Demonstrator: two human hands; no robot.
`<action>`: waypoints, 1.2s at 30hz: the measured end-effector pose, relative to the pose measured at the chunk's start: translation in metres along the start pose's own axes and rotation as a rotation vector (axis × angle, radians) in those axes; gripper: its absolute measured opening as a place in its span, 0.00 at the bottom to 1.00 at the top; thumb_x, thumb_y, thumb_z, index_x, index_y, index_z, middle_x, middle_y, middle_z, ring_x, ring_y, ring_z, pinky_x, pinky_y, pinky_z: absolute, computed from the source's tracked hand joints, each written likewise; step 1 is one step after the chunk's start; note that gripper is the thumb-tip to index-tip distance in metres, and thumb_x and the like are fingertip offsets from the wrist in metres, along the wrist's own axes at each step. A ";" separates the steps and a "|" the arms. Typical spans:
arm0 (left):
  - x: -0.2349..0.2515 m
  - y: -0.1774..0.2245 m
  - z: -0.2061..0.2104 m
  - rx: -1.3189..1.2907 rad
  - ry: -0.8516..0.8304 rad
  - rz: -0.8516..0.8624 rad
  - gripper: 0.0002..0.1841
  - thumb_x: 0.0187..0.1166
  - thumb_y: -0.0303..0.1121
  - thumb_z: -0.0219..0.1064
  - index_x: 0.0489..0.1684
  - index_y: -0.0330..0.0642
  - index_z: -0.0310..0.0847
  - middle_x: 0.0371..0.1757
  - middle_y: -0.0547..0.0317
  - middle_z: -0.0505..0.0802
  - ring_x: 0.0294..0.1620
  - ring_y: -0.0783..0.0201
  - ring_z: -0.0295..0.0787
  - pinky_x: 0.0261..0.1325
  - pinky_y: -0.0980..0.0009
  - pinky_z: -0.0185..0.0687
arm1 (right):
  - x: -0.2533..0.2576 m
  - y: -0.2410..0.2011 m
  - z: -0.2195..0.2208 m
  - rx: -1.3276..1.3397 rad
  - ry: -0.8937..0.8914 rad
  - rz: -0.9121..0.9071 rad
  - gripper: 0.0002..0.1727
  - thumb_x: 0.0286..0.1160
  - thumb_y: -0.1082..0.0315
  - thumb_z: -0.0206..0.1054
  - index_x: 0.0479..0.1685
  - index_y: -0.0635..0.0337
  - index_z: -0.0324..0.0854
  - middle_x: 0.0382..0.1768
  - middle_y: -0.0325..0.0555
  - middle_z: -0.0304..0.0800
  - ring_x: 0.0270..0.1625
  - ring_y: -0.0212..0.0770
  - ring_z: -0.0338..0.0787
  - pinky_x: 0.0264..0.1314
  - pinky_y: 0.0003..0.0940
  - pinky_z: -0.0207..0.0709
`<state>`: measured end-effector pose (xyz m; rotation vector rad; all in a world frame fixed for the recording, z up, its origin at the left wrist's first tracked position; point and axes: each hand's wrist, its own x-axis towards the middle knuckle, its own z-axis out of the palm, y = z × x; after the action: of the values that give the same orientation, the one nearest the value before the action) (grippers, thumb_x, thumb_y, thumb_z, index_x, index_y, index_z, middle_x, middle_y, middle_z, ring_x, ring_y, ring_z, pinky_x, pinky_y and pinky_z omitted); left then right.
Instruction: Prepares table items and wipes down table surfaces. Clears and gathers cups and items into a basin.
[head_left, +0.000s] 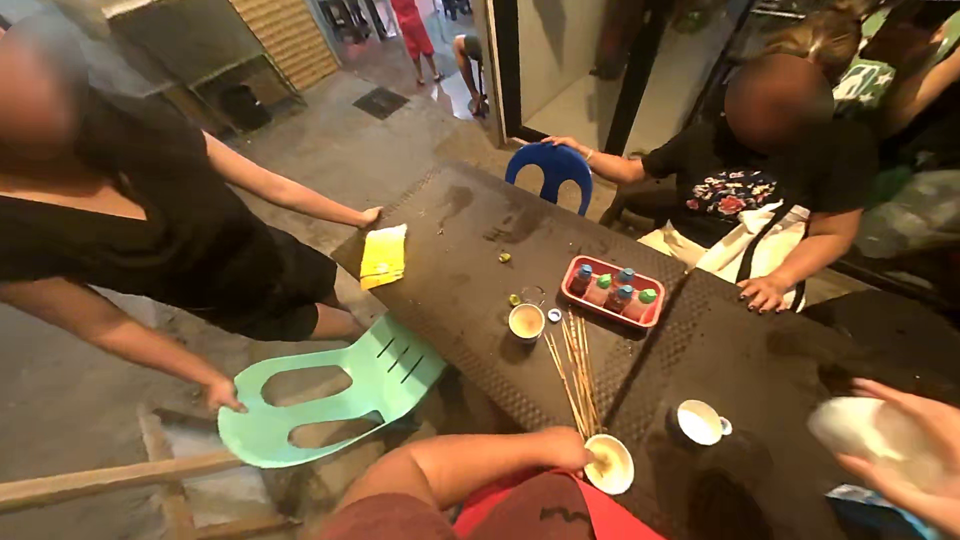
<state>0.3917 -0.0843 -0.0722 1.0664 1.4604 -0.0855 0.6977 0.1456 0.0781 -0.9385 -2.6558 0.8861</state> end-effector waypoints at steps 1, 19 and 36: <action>-0.007 -0.020 -0.006 -0.028 0.024 -0.012 0.30 0.93 0.47 0.45 0.51 0.27 0.86 0.51 0.35 0.92 0.53 0.42 0.89 0.60 0.38 0.78 | 0.013 -0.020 0.037 0.044 -0.003 -0.006 0.51 0.51 0.56 0.80 0.82 0.73 0.67 0.75 0.78 0.73 0.77 0.71 0.75 0.81 0.58 0.69; -0.054 -0.162 -0.030 -0.706 0.400 -0.198 0.21 0.95 0.39 0.43 0.54 0.35 0.82 0.35 0.60 0.88 0.23 0.70 0.76 0.31 0.71 0.75 | 0.147 -0.187 0.331 0.029 -0.580 -0.237 0.49 0.55 0.57 0.85 0.86 0.50 0.69 0.83 0.59 0.70 0.82 0.63 0.71 0.80 0.60 0.70; -0.050 -0.284 -0.162 -0.670 0.424 -0.208 0.21 0.96 0.39 0.42 0.59 0.34 0.80 0.39 0.57 0.88 0.23 0.69 0.76 0.31 0.71 0.76 | 0.286 -0.265 0.408 -0.062 -0.595 -0.179 0.52 0.58 0.62 0.86 0.90 0.45 0.62 0.91 0.58 0.57 0.88 0.68 0.62 0.82 0.70 0.62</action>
<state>0.0811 -0.1725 -0.1425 0.3904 1.7934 0.4805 0.1931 -0.0350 -0.0987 -0.4813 -3.2051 1.1939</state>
